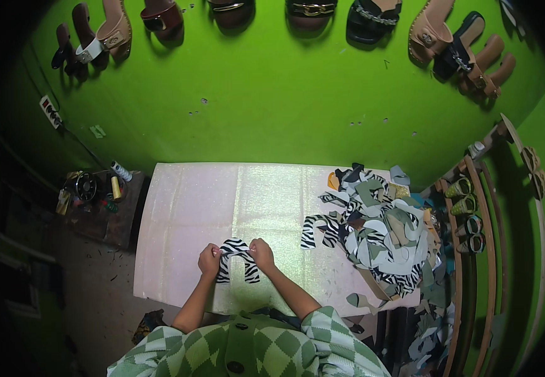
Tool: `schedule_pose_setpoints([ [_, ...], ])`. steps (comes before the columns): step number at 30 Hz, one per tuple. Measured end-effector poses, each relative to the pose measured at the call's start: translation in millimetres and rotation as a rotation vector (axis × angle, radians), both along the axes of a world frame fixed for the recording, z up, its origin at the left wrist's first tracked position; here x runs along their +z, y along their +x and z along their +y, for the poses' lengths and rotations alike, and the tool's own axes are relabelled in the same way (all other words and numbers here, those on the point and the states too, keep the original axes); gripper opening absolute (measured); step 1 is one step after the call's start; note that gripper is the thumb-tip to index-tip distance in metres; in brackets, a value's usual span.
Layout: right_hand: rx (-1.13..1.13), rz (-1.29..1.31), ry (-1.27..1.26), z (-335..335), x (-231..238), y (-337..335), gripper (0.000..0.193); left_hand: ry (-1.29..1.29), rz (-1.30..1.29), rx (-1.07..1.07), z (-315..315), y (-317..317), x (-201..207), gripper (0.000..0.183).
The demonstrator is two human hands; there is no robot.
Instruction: Sorting and organizing zebra-patterned shoe upper fabric pieces on a table.
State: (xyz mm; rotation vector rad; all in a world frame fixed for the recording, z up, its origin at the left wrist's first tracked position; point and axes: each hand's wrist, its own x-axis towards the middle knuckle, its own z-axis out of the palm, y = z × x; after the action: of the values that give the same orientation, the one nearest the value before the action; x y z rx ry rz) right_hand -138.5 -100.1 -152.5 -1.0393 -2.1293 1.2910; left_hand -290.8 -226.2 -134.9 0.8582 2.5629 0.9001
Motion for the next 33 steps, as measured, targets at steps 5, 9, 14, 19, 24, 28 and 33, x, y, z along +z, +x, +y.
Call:
schedule_pose_setpoints([
  [5,0.040,-0.080,0.219,9.4,13.1,21.2,0.023,0.053,0.254,-0.047,8.9,16.2,-7.8,0.015],
  [9,-0.079,-0.062,0.330,29.9,36.0,55.4,0.026,0.002,0.230,-0.091,17.8,24.1,-2.7,0.023],
  [14,-0.542,-0.151,0.441,70.8,53.2,113.6,0.031,0.131,0.233,-0.163,41.4,65.1,15.7,0.038],
  [19,-0.742,-0.358,0.395,97.4,48.2,154.6,0.053,-0.047,0.273,-0.203,58.6,115.0,5.3,0.063],
  [24,-0.628,-0.357,0.355,106.8,36.8,163.3,0.053,-0.166,0.365,-0.265,41.6,119.7,-14.3,0.061],
  [28,-0.492,-0.117,0.153,118.1,17.3,169.1,0.047,-0.195,0.420,-0.293,30.4,110.9,-15.0,0.055],
  [33,-0.372,0.308,-0.324,109.1,13.0,163.4,0.036,-0.172,0.365,-0.199,27.8,104.9,-11.9,0.053],
])
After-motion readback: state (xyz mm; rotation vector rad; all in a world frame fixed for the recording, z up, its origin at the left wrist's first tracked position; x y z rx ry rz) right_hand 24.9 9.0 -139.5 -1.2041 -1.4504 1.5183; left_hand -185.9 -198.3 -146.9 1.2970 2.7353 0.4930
